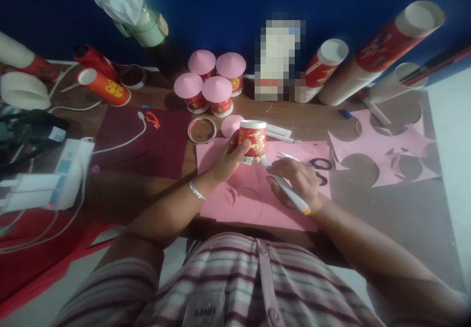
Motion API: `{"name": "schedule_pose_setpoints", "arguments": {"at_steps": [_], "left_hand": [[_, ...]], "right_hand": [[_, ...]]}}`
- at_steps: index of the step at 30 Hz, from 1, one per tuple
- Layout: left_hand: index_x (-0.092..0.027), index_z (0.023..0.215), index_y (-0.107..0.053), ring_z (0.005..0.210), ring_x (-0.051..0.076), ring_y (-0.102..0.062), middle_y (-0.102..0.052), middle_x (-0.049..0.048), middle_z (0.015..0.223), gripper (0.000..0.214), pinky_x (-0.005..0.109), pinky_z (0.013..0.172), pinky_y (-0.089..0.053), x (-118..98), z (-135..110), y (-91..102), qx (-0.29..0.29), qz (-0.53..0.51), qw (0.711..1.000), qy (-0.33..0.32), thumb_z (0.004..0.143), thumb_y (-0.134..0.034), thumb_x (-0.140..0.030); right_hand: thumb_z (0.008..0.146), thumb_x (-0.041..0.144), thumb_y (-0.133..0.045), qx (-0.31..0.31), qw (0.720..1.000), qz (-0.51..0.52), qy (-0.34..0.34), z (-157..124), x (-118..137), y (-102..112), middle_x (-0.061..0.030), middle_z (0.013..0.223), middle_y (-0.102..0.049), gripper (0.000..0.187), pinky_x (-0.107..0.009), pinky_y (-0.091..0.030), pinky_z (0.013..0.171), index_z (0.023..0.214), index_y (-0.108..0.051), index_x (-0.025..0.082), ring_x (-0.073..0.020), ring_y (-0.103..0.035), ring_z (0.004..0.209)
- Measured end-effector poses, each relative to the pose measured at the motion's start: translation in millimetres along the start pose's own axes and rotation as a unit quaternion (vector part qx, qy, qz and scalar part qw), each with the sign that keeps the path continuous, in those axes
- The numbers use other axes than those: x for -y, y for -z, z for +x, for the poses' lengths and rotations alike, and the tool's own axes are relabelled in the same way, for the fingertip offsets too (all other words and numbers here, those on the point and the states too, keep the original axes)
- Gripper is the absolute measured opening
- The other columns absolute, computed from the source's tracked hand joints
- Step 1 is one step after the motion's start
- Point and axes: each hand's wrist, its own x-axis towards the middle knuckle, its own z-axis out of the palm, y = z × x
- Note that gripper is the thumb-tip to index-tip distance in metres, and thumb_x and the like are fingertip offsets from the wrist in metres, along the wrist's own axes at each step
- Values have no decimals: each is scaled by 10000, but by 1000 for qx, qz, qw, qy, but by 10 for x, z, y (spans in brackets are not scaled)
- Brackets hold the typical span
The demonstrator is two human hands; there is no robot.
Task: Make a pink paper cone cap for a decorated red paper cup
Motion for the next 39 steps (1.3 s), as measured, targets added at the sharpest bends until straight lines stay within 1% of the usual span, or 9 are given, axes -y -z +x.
{"name": "schedule_pose_setpoints", "arguments": {"at_steps": [4, 7, 11, 13, 19, 22, 27, 34, 39], "left_hand": [[-277, 1220, -645, 1112, 242, -665, -704, 52, 1174, 359, 418, 1000, -540, 3, 2, -1, -3, 1, 1000, 7, 940, -619, -500], [-281, 1242, -637, 1127, 251, -669, -708, 59, 1188, 395, 439, 1018, -540, 1, 5, -2, -4, 13, 1000, 15, 935, -604, -527], [-254, 1278, -617, 1162, 263, -670, -714, 87, 1221, 479, 440, 1032, -543, -19, 8, -12, -7, 41, 999, 23, 928, -577, -580], [-247, 1276, -613, 1163, 265, -672, -714, 92, 1228, 485, 442, 1035, -542, -30, 6, -20, -6, 42, 999, 24, 933, -564, -587], [-260, 1230, -626, 1129, 255, -678, -718, 79, 1229, 422, 422, 1004, -551, -62, 2, -60, 2, 12, 1000, 22, 949, -555, -568], [-254, 1205, -632, 1134, 272, -673, -720, 87, 1212, 443, 431, 986, -558, -78, 3, -78, -5, 19, 999, 26, 934, -561, -597], [-248, 1207, -628, 1171, 288, -661, -717, 97, 1211, 466, 421, 972, -560, -96, 4, -81, 0, 17, 999, 33, 916, -591, -610], [-248, 1222, -634, 1165, 290, -664, -719, 91, 1194, 483, 441, 1011, -551, -116, 0, -95, -5, 21, 999, 32, 914, -591, -617], [-243, 1217, -641, 1143, 280, -671, -722, 92, 1185, 473, 416, 978, -556, -86, -2, -69, -7, 28, 999, 33, 923, -581, -609]], "right_hand": [[908, 134, -649, 0, 1000, 3, -4, 12, -5, 2, -39, 794, -694, 206, -303, -600, 597, 1100, -597, 191, -169, -687, 676], [908, 128, -649, 4, 1000, 6, -8, 7, -7, 5, -45, 804, -696, 213, -302, -600, 604, 1105, -596, 189, -170, -689, 686], [905, 124, -655, 7, 1000, 6, -7, -1, -10, 6, -44, 811, -694, 224, -303, -597, 605, 1112, -596, 186, -169, -685, 687], [898, 115, -659, 6, 1000, 9, -6, 0, -11, 6, -47, 812, -694, 231, -308, -598, 610, 1112, -600, 179, -173, -685, 689], [891, 114, -661, 6, 1000, 13, -2, 4, -13, 5, -49, 818, -699, 247, -316, -601, 627, 1126, -608, 173, -183, -693, 706], [899, 123, -657, 4, 1000, 10, 1, -5, -17, 3, -47, 814, -696, 238, -314, -600, 621, 1126, -609, 176, -182, -693, 702], [904, 127, -654, 10, 1000, 9, 2, -14, -24, 6, -56, 823, -699, 226, -315, -600, 624, 1121, -608, 167, -183, -695, 711], [912, 138, -651, 13, 1000, 8, -3, -4, -17, 7, -47, 820, -684, 223, -299, -588, 602, 1123, -595, 181, -170, -678, 693], [913, 138, -642, 15, 1000, 10, -4, -4, -15, 11, -38, 813, -689, 231, -298, -586, 610, 1134, -598, 190, -169, -683, 691]]}}
